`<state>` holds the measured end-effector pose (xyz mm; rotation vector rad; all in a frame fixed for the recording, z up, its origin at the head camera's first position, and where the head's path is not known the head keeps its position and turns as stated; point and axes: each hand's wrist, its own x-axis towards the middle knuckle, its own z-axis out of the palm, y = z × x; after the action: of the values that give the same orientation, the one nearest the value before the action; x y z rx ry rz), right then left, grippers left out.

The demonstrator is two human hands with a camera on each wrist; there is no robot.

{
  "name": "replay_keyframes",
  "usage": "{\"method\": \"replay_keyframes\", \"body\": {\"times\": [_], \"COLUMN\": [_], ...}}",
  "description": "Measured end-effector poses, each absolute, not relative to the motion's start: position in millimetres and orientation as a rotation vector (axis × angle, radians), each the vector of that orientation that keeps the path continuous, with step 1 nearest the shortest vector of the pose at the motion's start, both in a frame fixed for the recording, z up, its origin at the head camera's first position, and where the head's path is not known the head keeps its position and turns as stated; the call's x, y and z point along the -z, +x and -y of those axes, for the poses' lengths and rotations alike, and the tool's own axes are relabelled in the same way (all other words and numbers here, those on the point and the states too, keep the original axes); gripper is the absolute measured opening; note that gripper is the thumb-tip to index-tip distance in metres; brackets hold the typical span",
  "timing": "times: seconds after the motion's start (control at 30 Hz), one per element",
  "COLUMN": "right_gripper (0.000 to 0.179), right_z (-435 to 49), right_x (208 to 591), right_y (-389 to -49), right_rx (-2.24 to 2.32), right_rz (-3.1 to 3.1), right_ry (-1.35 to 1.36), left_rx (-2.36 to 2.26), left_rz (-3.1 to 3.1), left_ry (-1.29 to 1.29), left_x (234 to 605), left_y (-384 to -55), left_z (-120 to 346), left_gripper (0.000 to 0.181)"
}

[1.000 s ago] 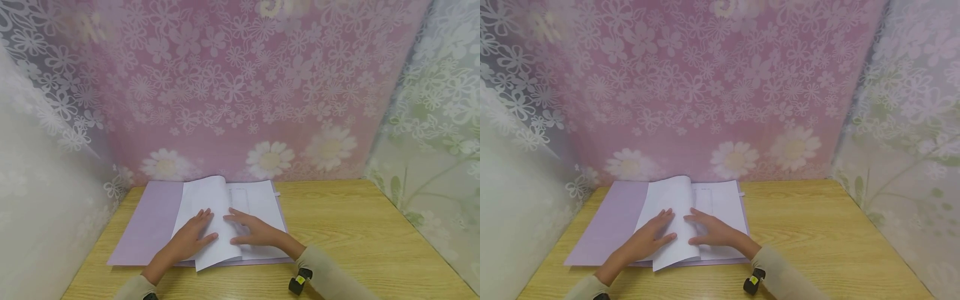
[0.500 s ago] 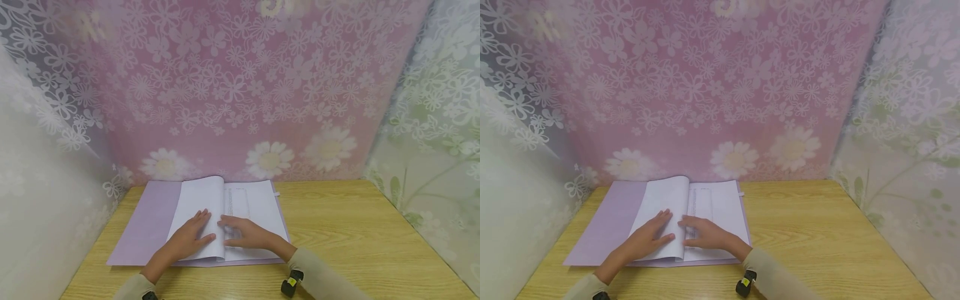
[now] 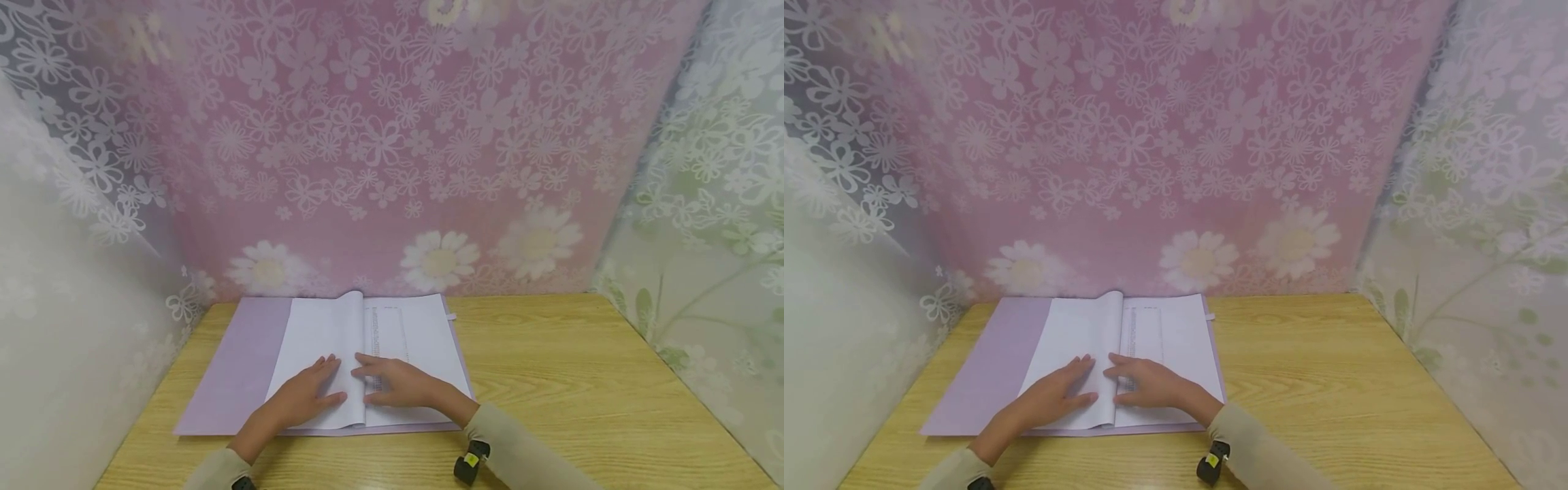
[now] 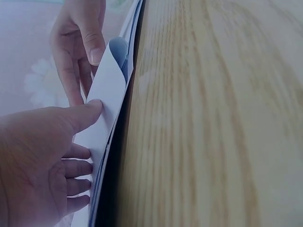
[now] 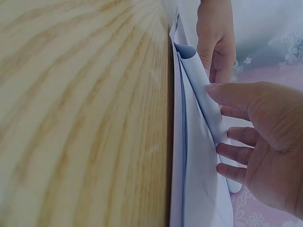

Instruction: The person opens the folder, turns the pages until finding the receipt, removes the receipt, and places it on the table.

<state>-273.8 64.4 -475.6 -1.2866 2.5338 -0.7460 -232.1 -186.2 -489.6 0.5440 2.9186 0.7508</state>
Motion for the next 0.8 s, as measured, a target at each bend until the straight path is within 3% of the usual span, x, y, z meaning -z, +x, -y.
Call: {"method": "replay_keyframes", "body": {"times": [0.8], "right_gripper": [0.057], "right_z": [-74], "right_x": [459], "right_y": [-285], "right_rx": [0.738], "right_rz": [-2.581], "right_ry": [-1.218], "left_rx": [-0.684], "left_rz": [-2.91], "left_ry": [0.546], "left_x": [482], "left_y": [-228], "left_z": [183], "left_gripper": [0.073]}}
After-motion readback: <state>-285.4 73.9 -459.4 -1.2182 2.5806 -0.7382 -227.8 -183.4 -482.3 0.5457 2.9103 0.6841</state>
